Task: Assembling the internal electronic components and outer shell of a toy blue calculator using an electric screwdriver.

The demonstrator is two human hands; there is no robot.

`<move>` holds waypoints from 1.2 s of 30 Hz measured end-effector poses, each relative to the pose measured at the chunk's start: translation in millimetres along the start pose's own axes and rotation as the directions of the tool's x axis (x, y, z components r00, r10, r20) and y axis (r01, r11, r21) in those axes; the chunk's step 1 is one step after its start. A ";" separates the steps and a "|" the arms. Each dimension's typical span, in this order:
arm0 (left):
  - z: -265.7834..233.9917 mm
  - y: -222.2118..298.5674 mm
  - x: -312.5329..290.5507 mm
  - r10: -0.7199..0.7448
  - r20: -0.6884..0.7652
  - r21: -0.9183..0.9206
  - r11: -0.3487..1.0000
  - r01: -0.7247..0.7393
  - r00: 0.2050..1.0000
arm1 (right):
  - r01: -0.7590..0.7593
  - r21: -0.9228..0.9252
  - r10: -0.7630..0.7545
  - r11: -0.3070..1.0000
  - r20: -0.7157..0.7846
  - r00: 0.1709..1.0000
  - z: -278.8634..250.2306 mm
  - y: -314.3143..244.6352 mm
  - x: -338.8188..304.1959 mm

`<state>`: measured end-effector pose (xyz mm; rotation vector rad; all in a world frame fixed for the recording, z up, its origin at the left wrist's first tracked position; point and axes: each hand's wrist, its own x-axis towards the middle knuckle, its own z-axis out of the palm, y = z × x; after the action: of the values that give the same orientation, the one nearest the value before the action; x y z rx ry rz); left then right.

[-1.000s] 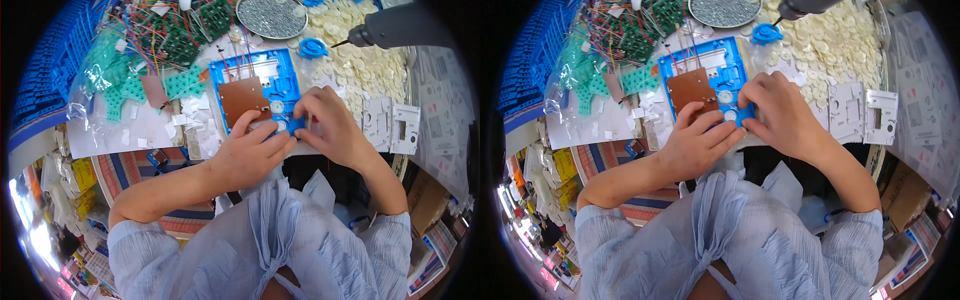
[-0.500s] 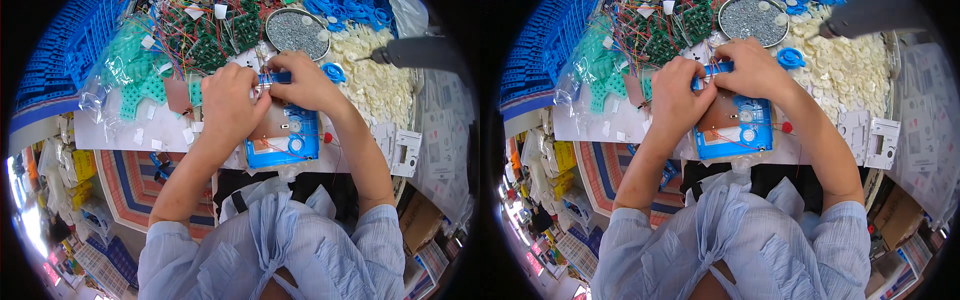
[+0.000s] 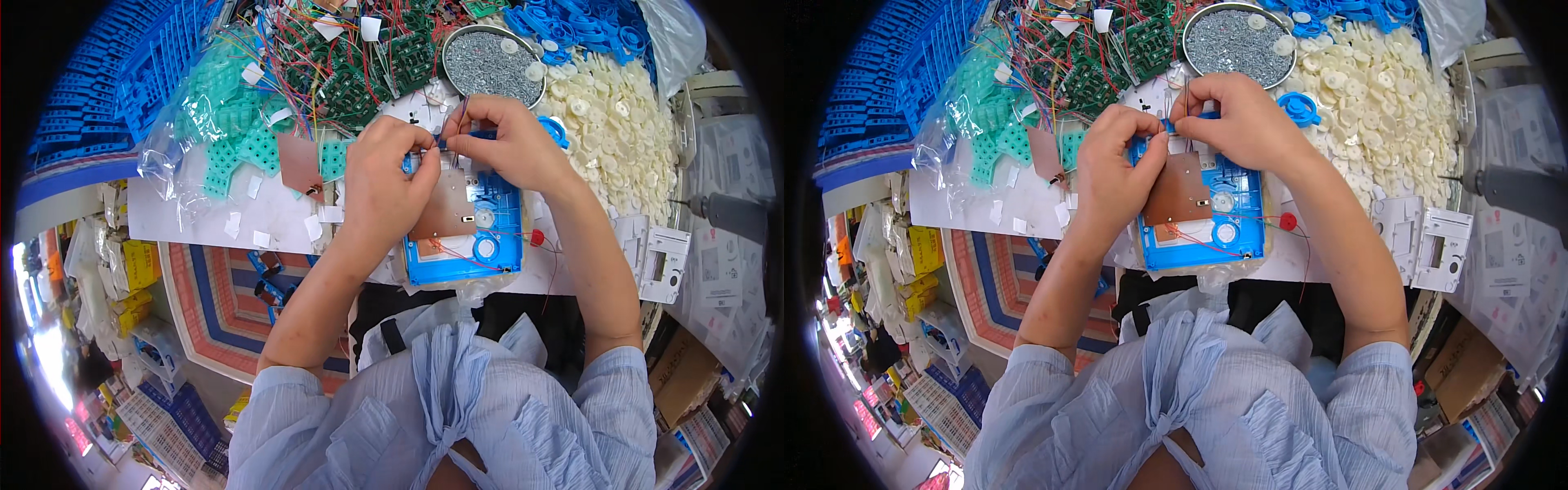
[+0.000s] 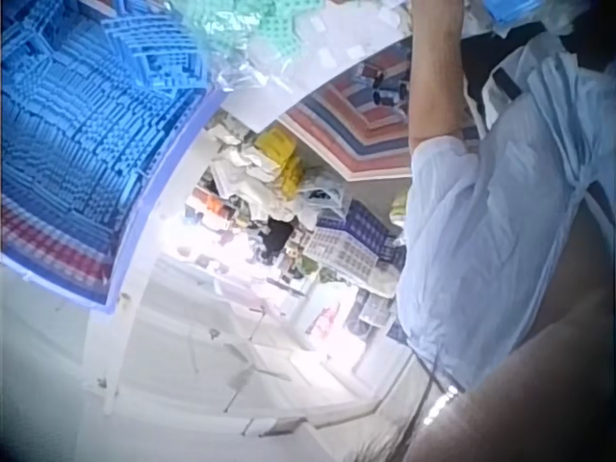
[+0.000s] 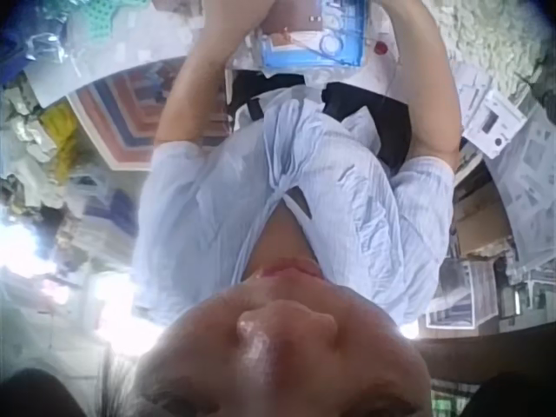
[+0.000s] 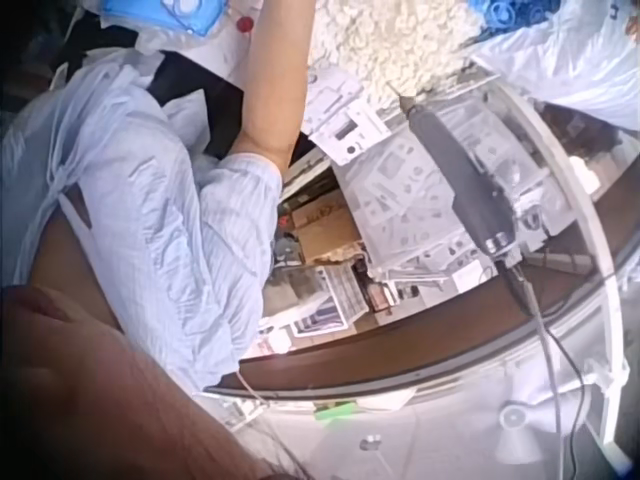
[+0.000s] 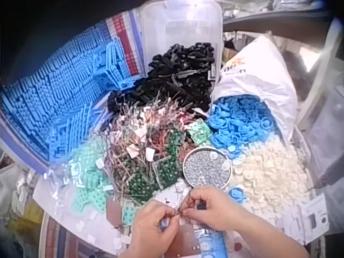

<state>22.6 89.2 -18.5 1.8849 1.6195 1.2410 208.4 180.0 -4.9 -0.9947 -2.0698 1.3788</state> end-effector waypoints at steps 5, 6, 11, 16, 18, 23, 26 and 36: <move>6.3 -1.3 1.8 0.011 -0.012 0.146 0.989 -0.009 1.000 | 0.218 -0.477 -0.344 0.851 -0.194 0.919 12.8 -16.5 -28.5; 7.4 0.6 3.4 0.041 0.003 0.167 0.985 -0.041 0.999 | 0.289 -0.522 -0.430 0.802 -0.170 0.887 15.3 -17.8 -36.6; 4.1 -7.6 13.9 0.340 0.256 0.113 0.919 -0.377 0.905 | 0.476 -0.544 -0.554 0.691 0.026 0.832 19.0 -25.4 -54.0; -13.1 -5.0 30.0 0.329 0.445 0.057 0.918 -0.392 0.833 | 0.383 -0.517 -0.487 0.766 -0.077 0.870 -6.7 -13.1 -53.2; -11.2 -3.0 33.1 0.341 0.465 0.041 0.914 -0.405 0.817 | 0.247 -0.612 -0.449 0.751 -0.200 0.871 -6.9 -5.7 -45.8; -12.5 -5.1 34.6 0.319 0.465 -0.014 0.935 -0.354 0.826 | 0.263 -0.697 -0.469 0.667 -0.118 0.875 -7.9 0.8 -41.6; -9.6 -4.3 28.7 0.287 0.405 0.030 0.945 -0.326 0.868 | 0.218 -0.755 -0.483 0.618 -0.146 0.863 -0.3 -7.0 -40.5; 2.8 -7.3 15.3 0.297 0.260 -0.004 0.952 -0.306 0.919 | 0.126 -0.814 -0.372 0.567 -0.117 0.921 0.1 -19.6 -29.2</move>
<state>19.7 106.1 -19.6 2.2771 1.2585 1.0249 220.7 152.7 13.6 -1.0535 -2.4906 0.0602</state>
